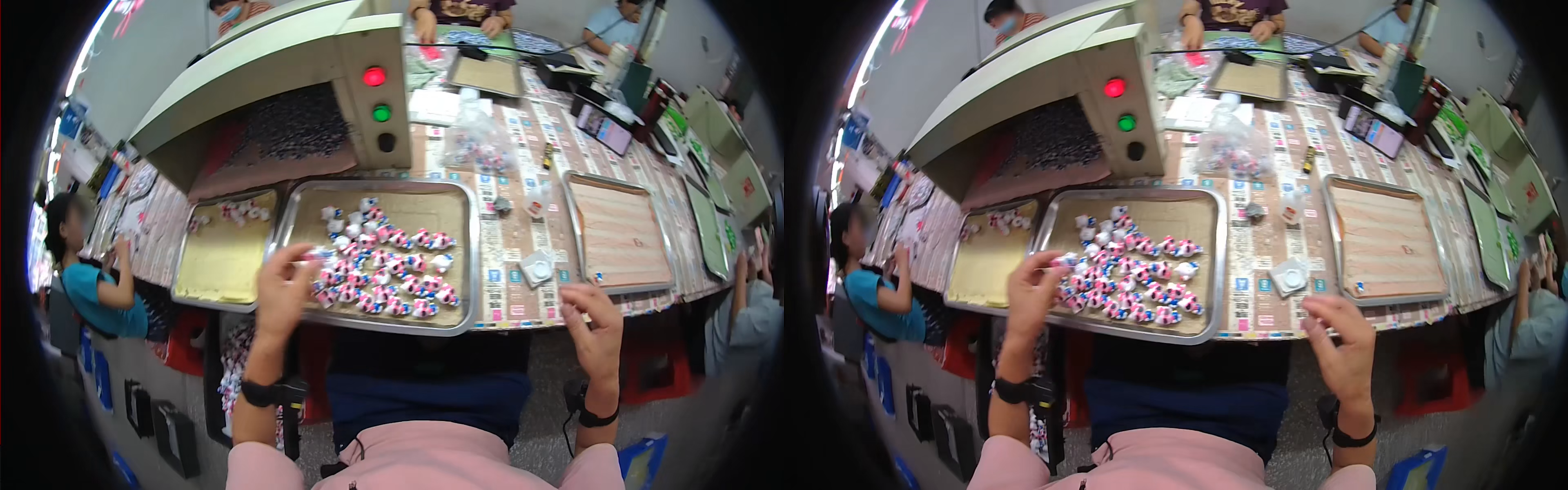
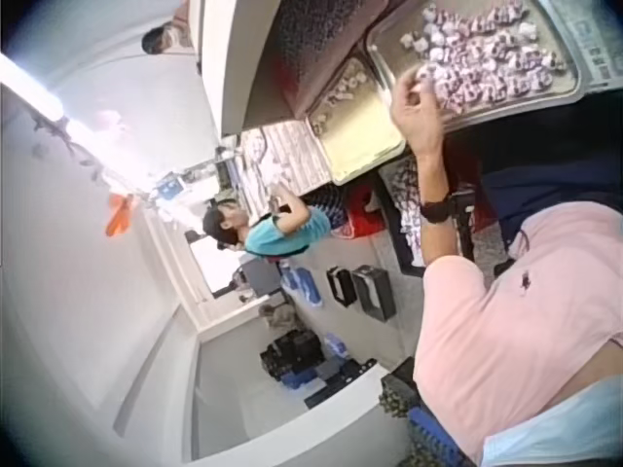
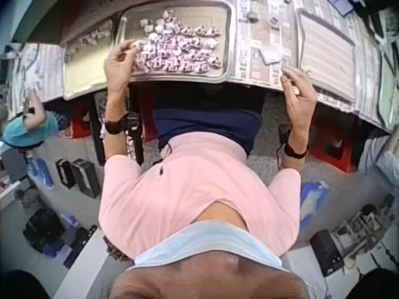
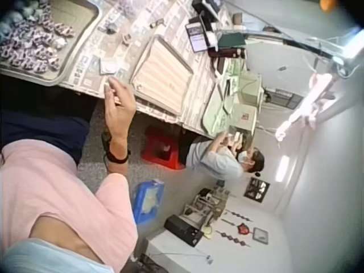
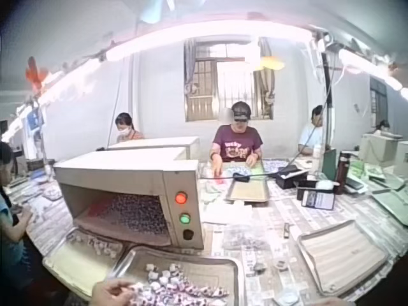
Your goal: The person repeatedly picks up small white cylindrical objects and blue patterned caps from trays on a table. They insert the caps into the white objects by hand and place the assembled items onto a wooden board. The process is repetitive and performed one at a time.
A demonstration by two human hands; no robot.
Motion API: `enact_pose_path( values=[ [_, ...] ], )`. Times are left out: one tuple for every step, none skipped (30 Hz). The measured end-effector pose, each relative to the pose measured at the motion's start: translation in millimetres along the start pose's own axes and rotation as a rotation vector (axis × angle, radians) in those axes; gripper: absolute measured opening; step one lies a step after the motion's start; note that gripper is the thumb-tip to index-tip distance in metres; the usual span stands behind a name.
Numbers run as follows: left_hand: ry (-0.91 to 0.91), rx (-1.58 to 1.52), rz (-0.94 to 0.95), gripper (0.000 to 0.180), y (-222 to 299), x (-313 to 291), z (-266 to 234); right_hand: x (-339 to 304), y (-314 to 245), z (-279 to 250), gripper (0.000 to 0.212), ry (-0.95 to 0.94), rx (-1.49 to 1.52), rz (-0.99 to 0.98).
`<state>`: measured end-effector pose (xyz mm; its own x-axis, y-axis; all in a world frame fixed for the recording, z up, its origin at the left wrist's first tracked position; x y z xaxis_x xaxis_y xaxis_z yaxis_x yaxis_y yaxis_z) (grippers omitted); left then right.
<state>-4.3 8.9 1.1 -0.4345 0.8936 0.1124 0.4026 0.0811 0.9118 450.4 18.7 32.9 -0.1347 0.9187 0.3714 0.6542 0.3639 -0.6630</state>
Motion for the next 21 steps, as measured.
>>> enact_pose_path(
  values=[
    [-0.041, -0.041, 0.01, 0.025, -4, 8, 19, 1, 7, -10, 0.018, 0.082, -0.119, 0.021],
    [-0.002, 0.056, 0.157, 0.021, -21, 18, 14, 3, 19, -17, 0.017, 0.163, -0.185, 0.04],
    [-0.008, 0.221, 0.223, 0.019, -12, 37, -18, -4, 40, -4, 0.017, 0.218, -0.099, 0.152],
    [-0.045, 0.292, 0.267, 0.019, -23, 32, -26, -1, 52, -16, 0.017, 0.244, -0.127, 0.193],
    [-0.071, 0.269, 0.206, 0.02, -33, 28, -22, 1, 63, -31, 0.018, 0.281, -0.176, 0.228],
    [-0.065, 0.287, 0.136, 0.02, -29, 20, -12, 3, 75, -44, 0.019, 0.27, -0.264, 0.235],
    [-0.059, 0.242, 0.146, 0.022, -37, 21, -16, 5, 85, -48, 0.02, 0.259, -0.318, 0.248],
    [-0.02, 0.186, 0.143, 0.023, -41, 18, -14, 6, 91, -53, 0.019, 0.257, -0.311, 0.276],
    [0.023, 0.138, 0.132, 0.023, -39, 16, -15, 6, 97, -54, 0.018, 0.221, -0.357, 0.262],
    [0.041, 0.136, 0.171, 0.023, -37, 17, -13, 7, 102, -55, 0.017, 0.183, -0.4, 0.245],
    [0.062, 0.135, 0.209, 0.022, -34, 18, -10, 9, 106, -56, 0.016, 0.143, -0.442, 0.227],
    [0.086, 0.139, 0.244, 0.022, -33, 17, -11, 12, 108, -53, 0.015, 0.115, -0.431, 0.231],
    [0.065, 0.001, 0.139, 0.022, -30, 16, -8, 16, 108, -49, 0.016, 0.079, -0.438, 0.249],
    [0.045, -0.139, 0.033, 0.023, -24, 12, -2, 20, 107, -46, 0.017, 0.042, -0.444, 0.267],
    [0.029, -0.275, -0.072, 0.023, -17, 7, 6, 25, 108, -41, 0.018, 0.003, -0.447, 0.281],
    [-0.114, -0.502, -0.235, 0.021, 7, -4, 15, 26, 111, -39, 0.019, -0.041, -0.492, 0.295],
    [-0.193, -0.665, -0.282, 0.022, 20, -13, 26, 29, 114, -36, 0.019, -0.088, -0.53, 0.299],
    [-0.272, -0.828, -0.329, 0.024, 31, -20, 36, 32, 116, -33, 0.02, -0.136, -0.566, 0.304],
    [-0.347, -0.991, -0.374, 0.026, 40, -28, 42, 36, 117, -32, 0.02, -0.154, -0.579, 0.278],
    [-0.445, -1.095, -0.432, 0.029, 39, -34, 49, 39, 120, -35, 0.021, -0.17, -0.592, 0.253],
    [-0.542, -1.195, -0.489, 0.032, 39, -41, 56, 40, 123, -36, 0.021, -0.187, -0.602, 0.227]
  ],
)
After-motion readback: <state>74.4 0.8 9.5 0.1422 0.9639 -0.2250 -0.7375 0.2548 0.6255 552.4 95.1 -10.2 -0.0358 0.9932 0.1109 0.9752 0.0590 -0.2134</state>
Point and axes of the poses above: each hand's wrist, its own x-axis towards the middle knuckle, its own z-axis out of the palm, y = z × x, the point moved 1 cm from there along x, towards the middle knuckle, and after that the axes turned 9 degrees about -x, right-handed, at the moved point
